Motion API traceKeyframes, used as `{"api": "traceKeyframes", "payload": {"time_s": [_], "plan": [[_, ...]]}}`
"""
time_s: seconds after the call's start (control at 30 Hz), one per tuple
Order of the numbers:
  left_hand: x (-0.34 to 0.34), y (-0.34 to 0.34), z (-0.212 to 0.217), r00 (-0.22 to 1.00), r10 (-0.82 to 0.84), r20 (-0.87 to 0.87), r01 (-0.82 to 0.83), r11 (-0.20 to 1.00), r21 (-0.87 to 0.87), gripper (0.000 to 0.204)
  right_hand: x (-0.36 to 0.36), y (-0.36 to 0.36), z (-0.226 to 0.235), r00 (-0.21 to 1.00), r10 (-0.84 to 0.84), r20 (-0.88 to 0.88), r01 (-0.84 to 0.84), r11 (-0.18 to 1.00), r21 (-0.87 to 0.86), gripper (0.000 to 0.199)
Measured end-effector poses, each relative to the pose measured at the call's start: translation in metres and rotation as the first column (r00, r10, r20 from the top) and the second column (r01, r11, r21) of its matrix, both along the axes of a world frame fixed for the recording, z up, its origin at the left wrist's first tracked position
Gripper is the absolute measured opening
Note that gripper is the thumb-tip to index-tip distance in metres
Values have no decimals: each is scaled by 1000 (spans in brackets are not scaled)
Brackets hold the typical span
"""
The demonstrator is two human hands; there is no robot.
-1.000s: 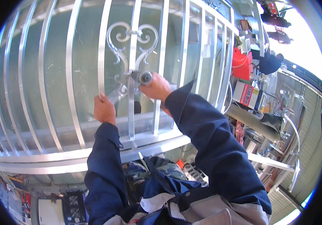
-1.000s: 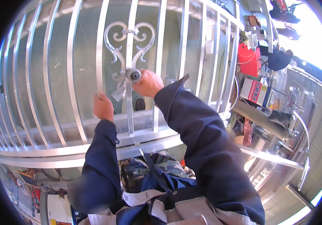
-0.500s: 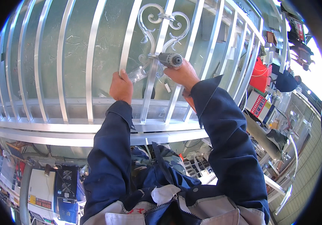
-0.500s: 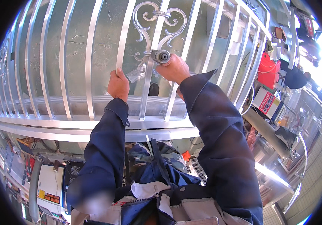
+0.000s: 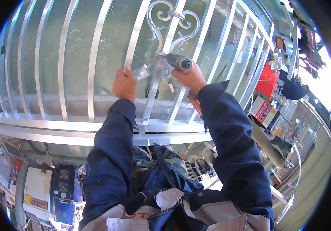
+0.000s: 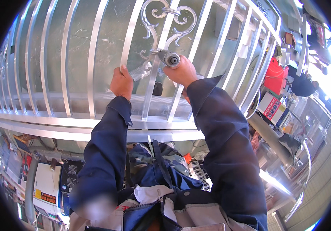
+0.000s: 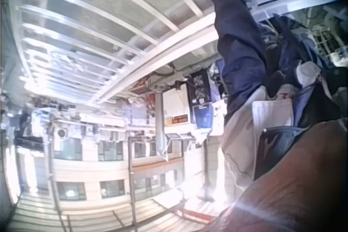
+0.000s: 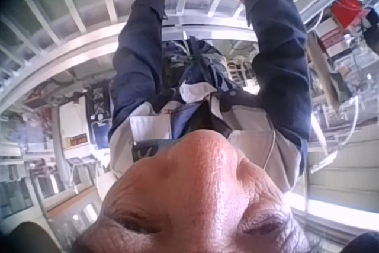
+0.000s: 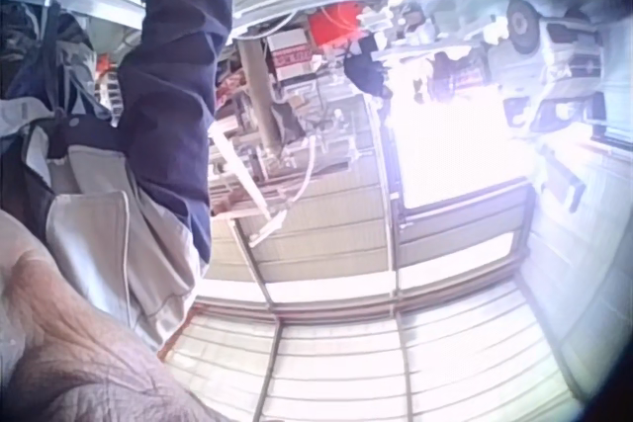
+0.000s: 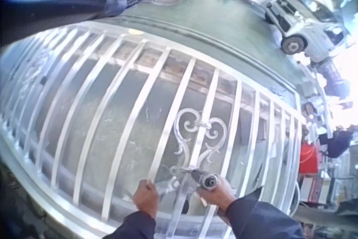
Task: The person assembles a metal gate by attaching decorative metal pieces to a white metal frame using a pneumatic nail gun. They connect the air hose, position the pieces, and drive fasteners into the frame. The person also puts on work gloves during the process.
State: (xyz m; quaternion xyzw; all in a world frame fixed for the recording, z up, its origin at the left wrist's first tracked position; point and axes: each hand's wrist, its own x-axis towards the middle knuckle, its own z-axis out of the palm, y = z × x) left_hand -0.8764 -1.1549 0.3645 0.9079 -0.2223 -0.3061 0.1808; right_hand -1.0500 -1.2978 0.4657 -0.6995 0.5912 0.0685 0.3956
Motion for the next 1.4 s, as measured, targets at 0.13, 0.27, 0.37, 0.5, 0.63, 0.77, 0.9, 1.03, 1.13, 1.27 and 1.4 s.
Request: {"api": "traceKeyframes", "payload": {"time_s": [0.13, 0.27, 0.37, 0.5, 0.63, 0.77, 0.9, 1.03, 1.13, 1.27, 1.4], "plan": [[1, 2, 0, 1000, 8, 14, -7, 999, -44, 43, 2, -1, 5, 1000, -5, 19, 5, 999, 39, 34], [4, 3, 2, 999, 6, -38, -7, 1000, -20, 46, 2, 2, 2, 998, -5, 55, 3, 999, 38, 31], [4, 3, -3, 1000, 3, -11, -3, 1000, -9, 45, -2, -1, 1, 999, -29, 25, 25, 992, 122, 29], [3, 4, -3, 1000, 1, -15, -2, 1000, -9, 47, 11, 0, 14, 997, -48, -68, 59, 983, 174, 29], [2, 4, -5, 1000, 14, -1, -14, 1000, -25, 48, 13, 1, 13, 997, -56, -61, 67, 982, 179, 28], [2, 2, -2, 1000, 3, 2, -3, 1000, -7, 48, 8, -3, 10, 998, -61, -27, 66, 977, 200, 28], [4, 2, -4, 1000, 11, -4, -11, 1000, -9, 49, 2, -8, 8, 999, -47, 9, 43, 965, 259, 37], [5, 4, -4, 999, 25, -28, -26, 999, -22, 48, -3, -15, 18, 998, -56, 3, 52, 941, 333, 40], [3, 4, -6, 999, 41, 4, -41, 996, -75, 46, -8, -19, 18, 998, -70, -5, 67, 927, 369, 43], [3, 6, -10, 998, 40, 38, -37, 997, -70, 44, 6, -19, 25, 998, -37, -45, 52, 917, 395, 46], [3, 7, -11, 998, 50, 42, -45, 994, -97, 45, 8, -18, 30, 990, -113, -81, 137, 898, 417, 46]]}}
